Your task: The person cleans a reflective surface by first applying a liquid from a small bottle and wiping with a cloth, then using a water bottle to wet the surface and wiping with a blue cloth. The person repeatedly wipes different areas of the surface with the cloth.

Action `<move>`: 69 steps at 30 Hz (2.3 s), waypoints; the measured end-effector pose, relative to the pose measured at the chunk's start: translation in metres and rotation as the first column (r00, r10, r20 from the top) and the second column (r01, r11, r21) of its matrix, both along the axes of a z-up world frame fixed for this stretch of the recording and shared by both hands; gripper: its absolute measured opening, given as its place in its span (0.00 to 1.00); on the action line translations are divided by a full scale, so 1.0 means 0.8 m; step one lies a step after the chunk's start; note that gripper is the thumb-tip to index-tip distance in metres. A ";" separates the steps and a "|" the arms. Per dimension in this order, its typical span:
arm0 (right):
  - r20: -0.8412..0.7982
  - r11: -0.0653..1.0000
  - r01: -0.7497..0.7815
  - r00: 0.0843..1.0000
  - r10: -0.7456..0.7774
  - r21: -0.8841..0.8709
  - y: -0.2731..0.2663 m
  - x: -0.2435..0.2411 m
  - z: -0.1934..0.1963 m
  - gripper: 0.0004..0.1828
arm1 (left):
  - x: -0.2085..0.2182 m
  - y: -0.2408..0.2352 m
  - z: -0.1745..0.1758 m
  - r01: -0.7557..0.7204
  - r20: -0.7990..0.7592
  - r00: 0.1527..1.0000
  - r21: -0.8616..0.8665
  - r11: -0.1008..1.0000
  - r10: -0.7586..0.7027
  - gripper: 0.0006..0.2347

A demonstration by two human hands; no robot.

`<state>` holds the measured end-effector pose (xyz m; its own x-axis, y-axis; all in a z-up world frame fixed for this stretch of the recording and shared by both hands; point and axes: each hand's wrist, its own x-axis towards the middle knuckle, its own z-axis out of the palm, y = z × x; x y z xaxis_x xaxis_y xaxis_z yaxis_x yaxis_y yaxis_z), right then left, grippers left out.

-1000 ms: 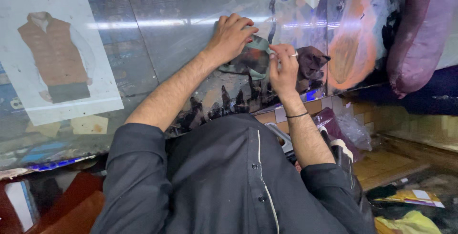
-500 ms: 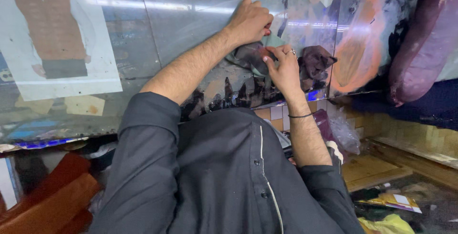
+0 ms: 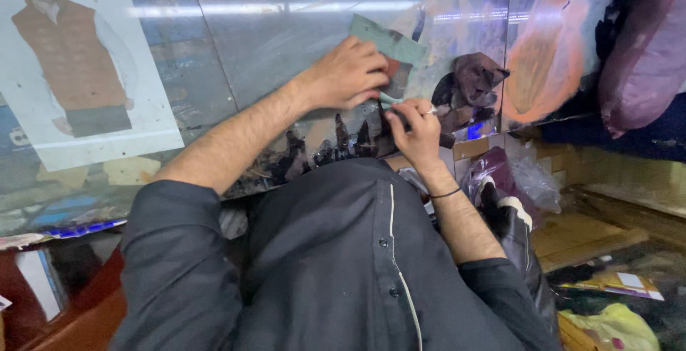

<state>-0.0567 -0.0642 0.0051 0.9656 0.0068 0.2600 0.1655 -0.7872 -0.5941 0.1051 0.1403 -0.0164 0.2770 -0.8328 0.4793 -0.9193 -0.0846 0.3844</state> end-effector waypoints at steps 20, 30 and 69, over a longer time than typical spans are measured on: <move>-0.187 0.929 0.371 0.913 -0.362 0.014 -0.015 0.049 -0.036 0.07 | -0.026 -0.001 -0.012 -0.295 -0.144 0.946 -0.010 0.955 0.291 0.11; 0.277 0.971 0.043 0.961 0.025 -0.235 -0.009 0.048 0.006 0.15 | -0.025 -0.007 -0.007 -0.296 -0.153 0.943 0.032 0.955 0.297 0.08; -0.050 0.859 -0.441 0.895 0.444 -0.261 -0.054 0.065 0.013 0.23 | 0.018 0.006 -0.016 -0.004 0.197 0.980 0.060 0.998 -0.008 0.10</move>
<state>-0.0047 -0.1072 0.0152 0.8418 0.5009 0.2010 0.5385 -0.7544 -0.3753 0.1195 0.1452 -0.0290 0.1801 -0.8619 0.4740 -0.9767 -0.0996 0.1900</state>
